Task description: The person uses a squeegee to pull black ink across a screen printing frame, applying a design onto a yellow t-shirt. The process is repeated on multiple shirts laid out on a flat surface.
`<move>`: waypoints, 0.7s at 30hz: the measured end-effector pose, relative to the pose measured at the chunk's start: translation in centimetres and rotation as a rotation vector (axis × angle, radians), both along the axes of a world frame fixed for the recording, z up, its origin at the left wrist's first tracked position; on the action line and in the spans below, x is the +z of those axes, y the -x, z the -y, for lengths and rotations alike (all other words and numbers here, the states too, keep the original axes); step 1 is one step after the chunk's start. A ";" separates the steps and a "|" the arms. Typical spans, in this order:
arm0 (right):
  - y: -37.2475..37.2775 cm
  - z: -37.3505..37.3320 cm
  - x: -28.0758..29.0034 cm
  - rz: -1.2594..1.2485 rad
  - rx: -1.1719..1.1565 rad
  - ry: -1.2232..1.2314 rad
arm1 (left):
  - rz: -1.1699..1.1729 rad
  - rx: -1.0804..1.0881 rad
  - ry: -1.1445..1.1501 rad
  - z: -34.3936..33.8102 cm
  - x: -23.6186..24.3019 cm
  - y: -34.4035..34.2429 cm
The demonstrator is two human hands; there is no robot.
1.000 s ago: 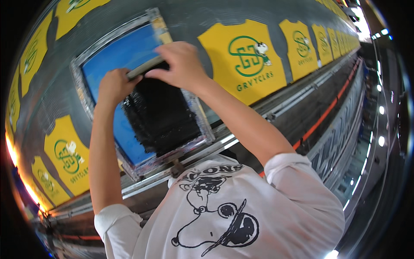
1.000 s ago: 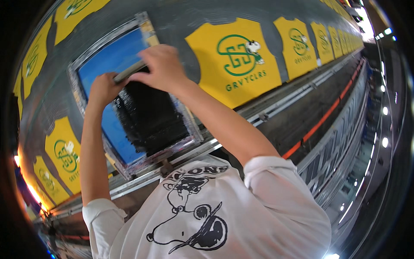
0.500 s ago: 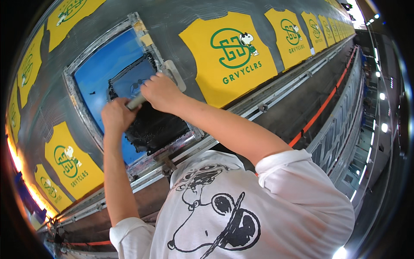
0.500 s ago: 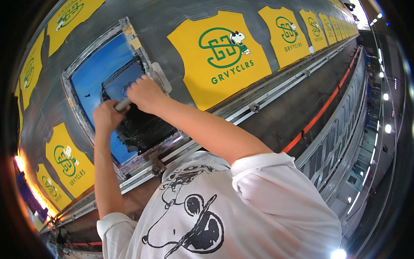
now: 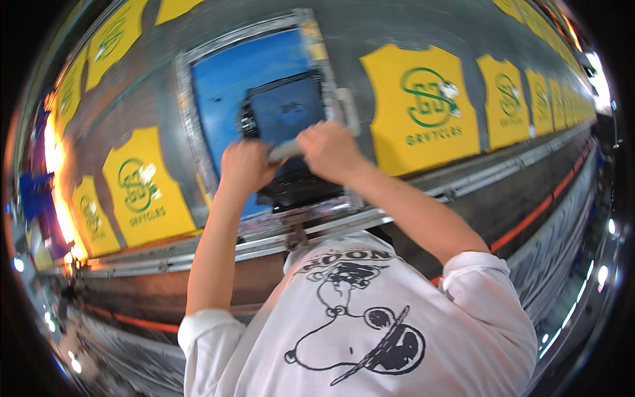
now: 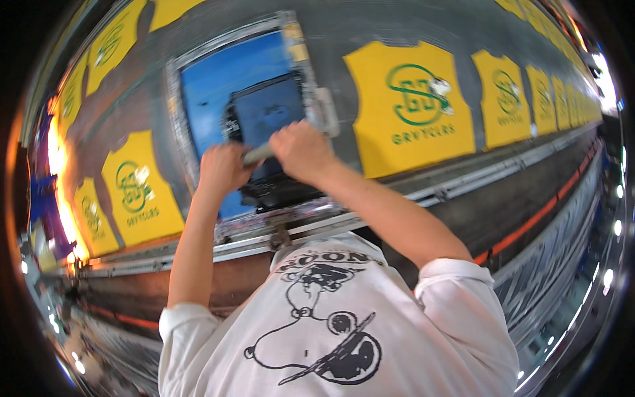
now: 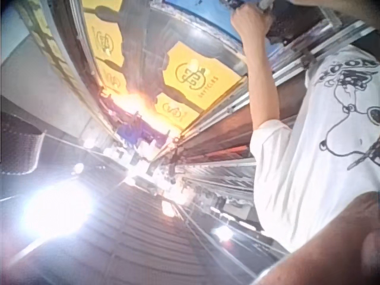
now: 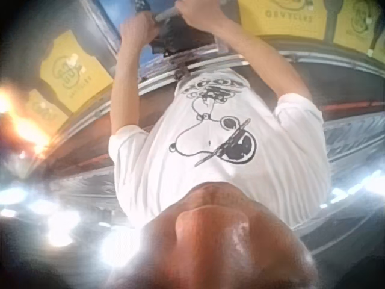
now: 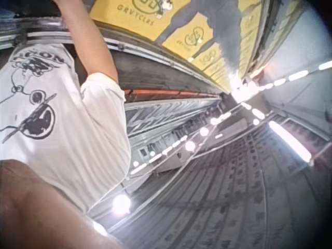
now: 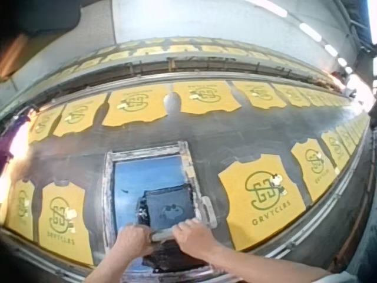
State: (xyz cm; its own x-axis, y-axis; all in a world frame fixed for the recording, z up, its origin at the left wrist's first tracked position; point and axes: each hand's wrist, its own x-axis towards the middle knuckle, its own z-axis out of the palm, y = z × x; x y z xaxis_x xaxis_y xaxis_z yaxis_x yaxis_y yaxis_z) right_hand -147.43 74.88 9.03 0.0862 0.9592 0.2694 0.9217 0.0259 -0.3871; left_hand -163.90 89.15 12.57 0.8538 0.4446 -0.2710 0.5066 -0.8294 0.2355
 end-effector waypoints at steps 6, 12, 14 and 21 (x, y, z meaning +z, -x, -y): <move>-7.0 -10.2 -1.4 -0.006 -0.029 0.000 | -0.032 0.056 -0.089 -9.5 -1.4 -6.8; -7.3 -11.4 -2.1 0.020 -0.100 0.158 | -0.035 0.113 -0.057 -10.5 -2.6 -7.9; -6.9 -10.8 -2.3 0.016 -0.109 0.176 | -0.075 0.133 -0.031 -9.9 -2.4 -8.1; -2.3 -2.8 -3.0 -0.043 -0.043 0.157 | -0.125 0.095 0.032 -2.6 -2.7 -3.4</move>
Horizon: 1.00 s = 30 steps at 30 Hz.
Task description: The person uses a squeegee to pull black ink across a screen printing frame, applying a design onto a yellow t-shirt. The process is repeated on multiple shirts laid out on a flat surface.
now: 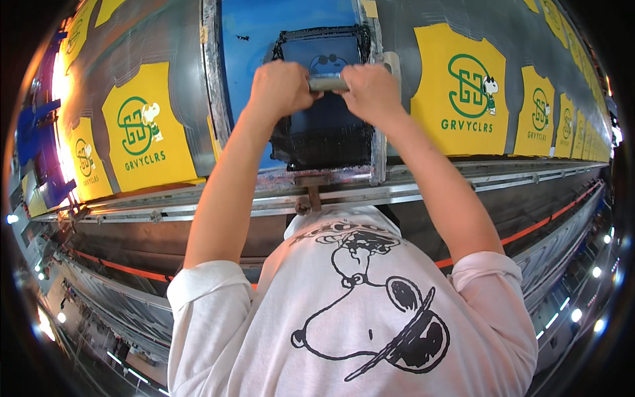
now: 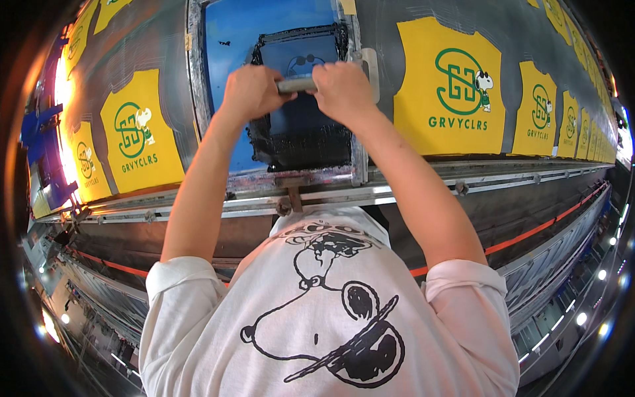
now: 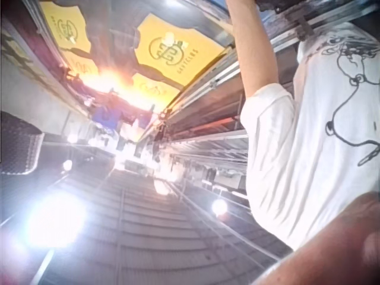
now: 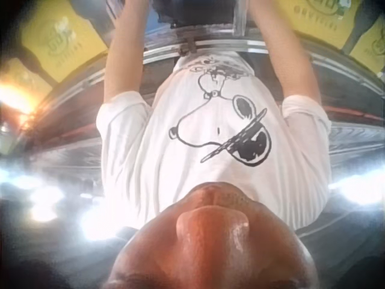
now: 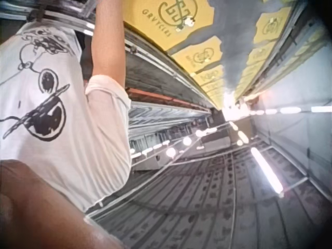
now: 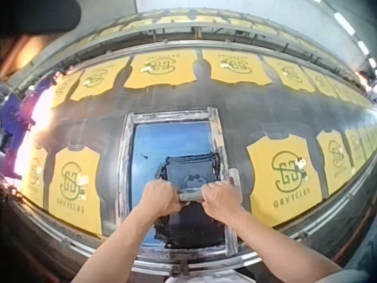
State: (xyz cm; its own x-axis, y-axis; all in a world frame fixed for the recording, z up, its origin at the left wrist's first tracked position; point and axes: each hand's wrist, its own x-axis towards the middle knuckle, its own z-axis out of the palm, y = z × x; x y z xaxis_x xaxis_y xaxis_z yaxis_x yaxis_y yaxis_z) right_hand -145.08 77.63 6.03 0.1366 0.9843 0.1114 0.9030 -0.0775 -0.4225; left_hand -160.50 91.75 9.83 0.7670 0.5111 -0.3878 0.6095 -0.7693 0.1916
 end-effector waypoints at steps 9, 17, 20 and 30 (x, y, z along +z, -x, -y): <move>6.4 10.1 1.6 -0.143 -0.035 -0.174 | 0.283 -0.053 -0.010 10.1 0.1 7.6; -4.2 4.3 -3.1 -0.508 -0.743 -0.202 | 0.419 -0.133 0.079 12.9 -0.8 8.6; -5.6 1.9 -7.5 -0.867 -0.886 -0.116 | 0.201 -0.070 0.272 8.9 2.7 5.9; -3.4 1.6 -5.1 -0.844 -0.892 -0.243 | 0.355 -0.060 0.038 -3.2 3.2 -2.6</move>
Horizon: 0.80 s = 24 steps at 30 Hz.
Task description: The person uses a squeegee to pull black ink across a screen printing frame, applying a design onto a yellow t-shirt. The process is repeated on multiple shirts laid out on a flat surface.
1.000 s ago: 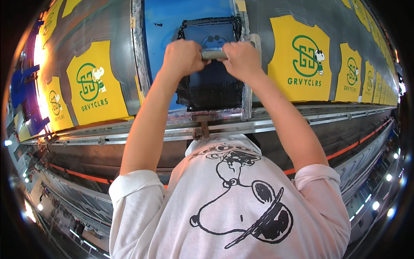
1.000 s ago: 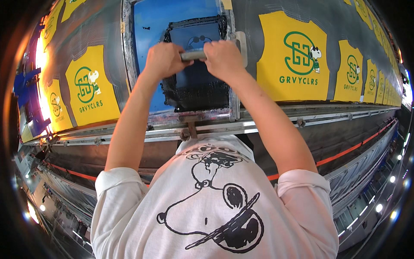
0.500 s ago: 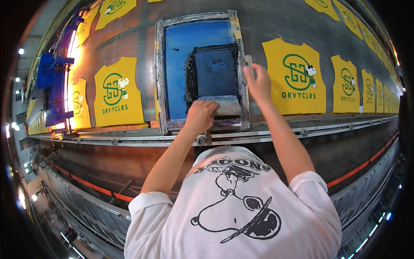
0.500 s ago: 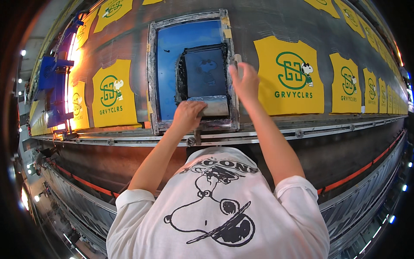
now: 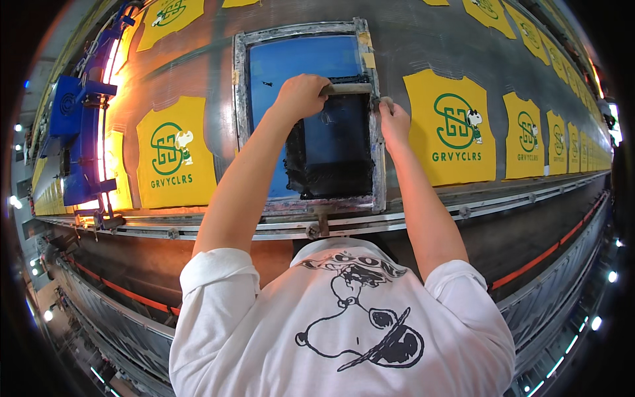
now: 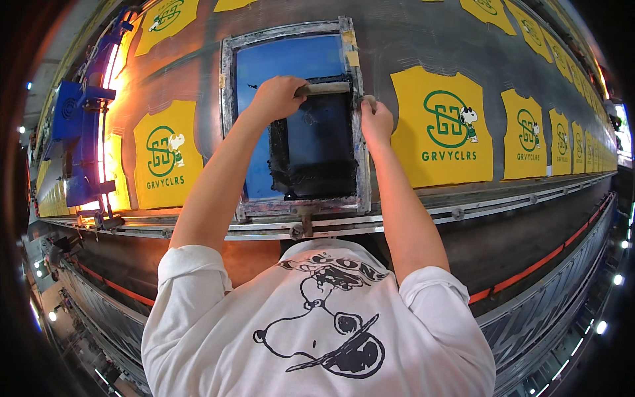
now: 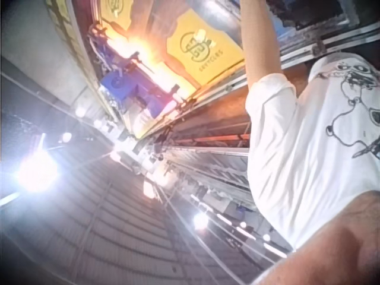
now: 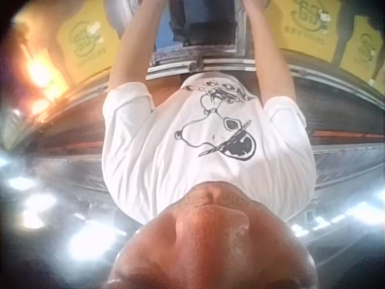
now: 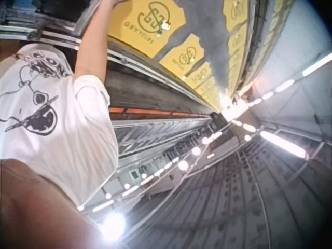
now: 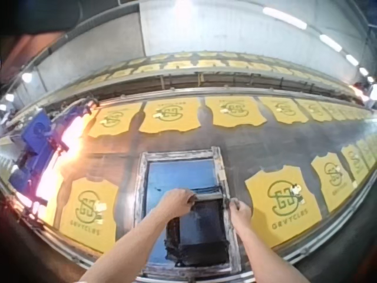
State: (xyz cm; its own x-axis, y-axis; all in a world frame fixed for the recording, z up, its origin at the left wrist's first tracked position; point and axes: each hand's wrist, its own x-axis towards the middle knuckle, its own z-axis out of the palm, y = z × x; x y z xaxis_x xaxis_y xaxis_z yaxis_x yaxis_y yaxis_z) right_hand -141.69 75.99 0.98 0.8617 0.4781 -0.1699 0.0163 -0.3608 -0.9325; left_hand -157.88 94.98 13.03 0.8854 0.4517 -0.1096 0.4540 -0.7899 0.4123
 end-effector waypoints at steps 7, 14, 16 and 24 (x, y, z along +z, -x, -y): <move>0.1 0.7 0.4 0.008 0.006 -0.005 | 0.092 -0.016 -0.081 9.0 -4.0 5.9; -0.1 0.2 0.8 0.119 0.044 0.149 | 0.252 -0.091 -0.238 17.9 -4.8 12.8; -0.4 -0.2 1.5 0.210 0.022 0.158 | 0.262 -0.018 -0.109 17.5 -3.1 12.2; -10.4 10.5 13.7 0.331 -0.127 0.202 | 0.608 0.662 0.232 17.3 -1.3 9.7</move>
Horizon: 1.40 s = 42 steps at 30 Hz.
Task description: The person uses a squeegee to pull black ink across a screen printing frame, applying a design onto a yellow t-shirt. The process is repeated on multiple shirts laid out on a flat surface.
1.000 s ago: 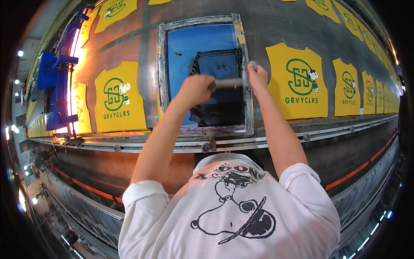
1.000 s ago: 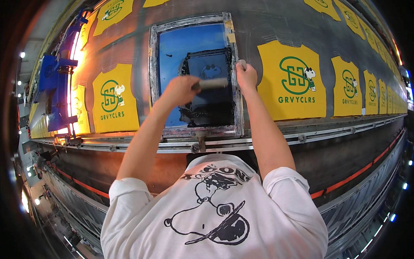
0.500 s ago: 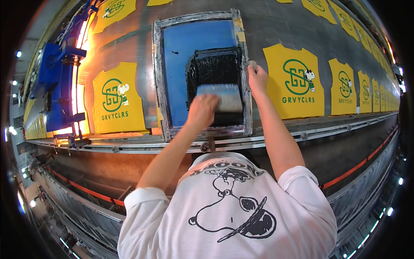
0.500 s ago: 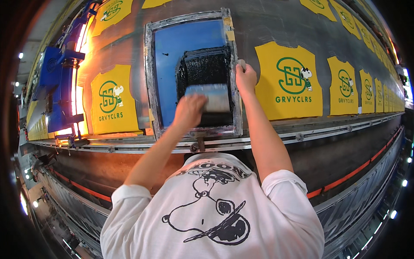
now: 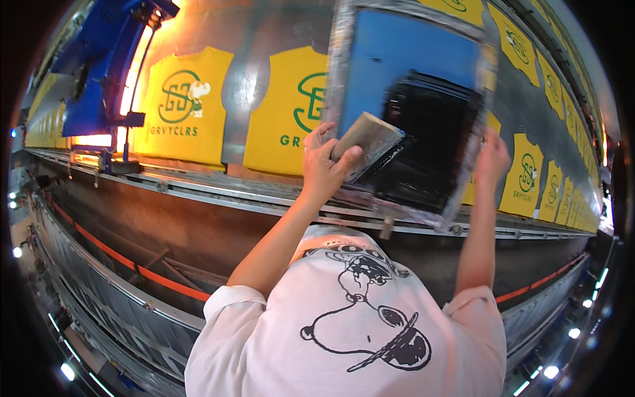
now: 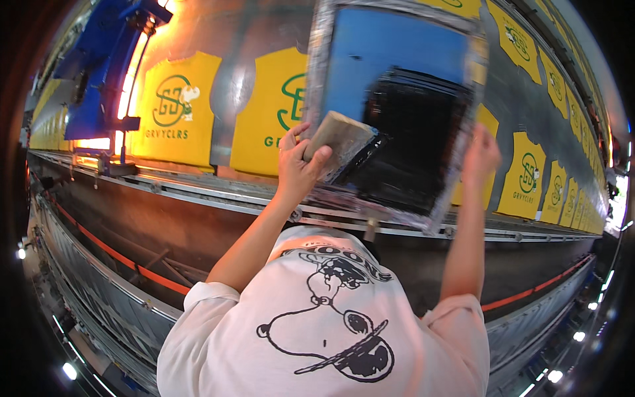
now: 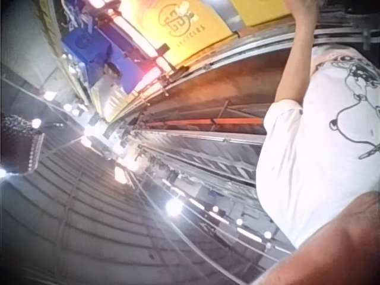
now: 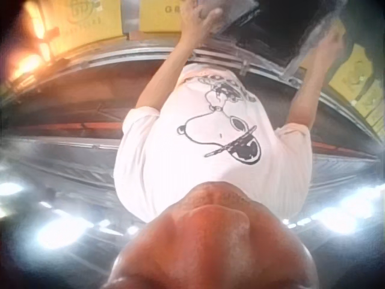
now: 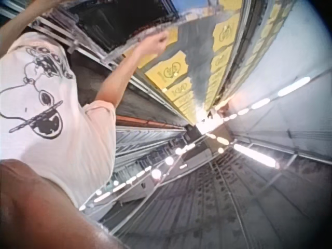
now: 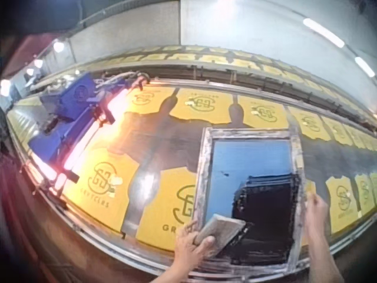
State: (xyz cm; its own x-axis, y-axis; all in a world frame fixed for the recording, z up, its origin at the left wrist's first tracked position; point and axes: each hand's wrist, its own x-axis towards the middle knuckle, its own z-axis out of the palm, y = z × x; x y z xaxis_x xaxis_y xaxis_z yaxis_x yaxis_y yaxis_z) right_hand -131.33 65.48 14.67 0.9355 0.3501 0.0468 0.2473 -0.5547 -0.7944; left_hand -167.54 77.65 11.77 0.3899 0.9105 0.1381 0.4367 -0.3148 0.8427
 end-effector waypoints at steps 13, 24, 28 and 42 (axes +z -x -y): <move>8.4 31.2 12.1 0.276 -0.897 -0.045 | 0.388 -0.648 1.296 9.7 -6.6 -16.7; 22.8 44.5 14.6 0.400 -1.419 0.048 | 0.113 -1.141 1.294 16.9 0.3 -18.4; 25.3 51.8 11.6 0.325 -1.404 -0.091 | -0.004 -1.239 1.208 19.0 2.5 -17.7; 16.9 58.1 -2.5 -0.219 -0.808 -0.402 | 0.283 -0.755 1.161 27.1 3.5 -8.5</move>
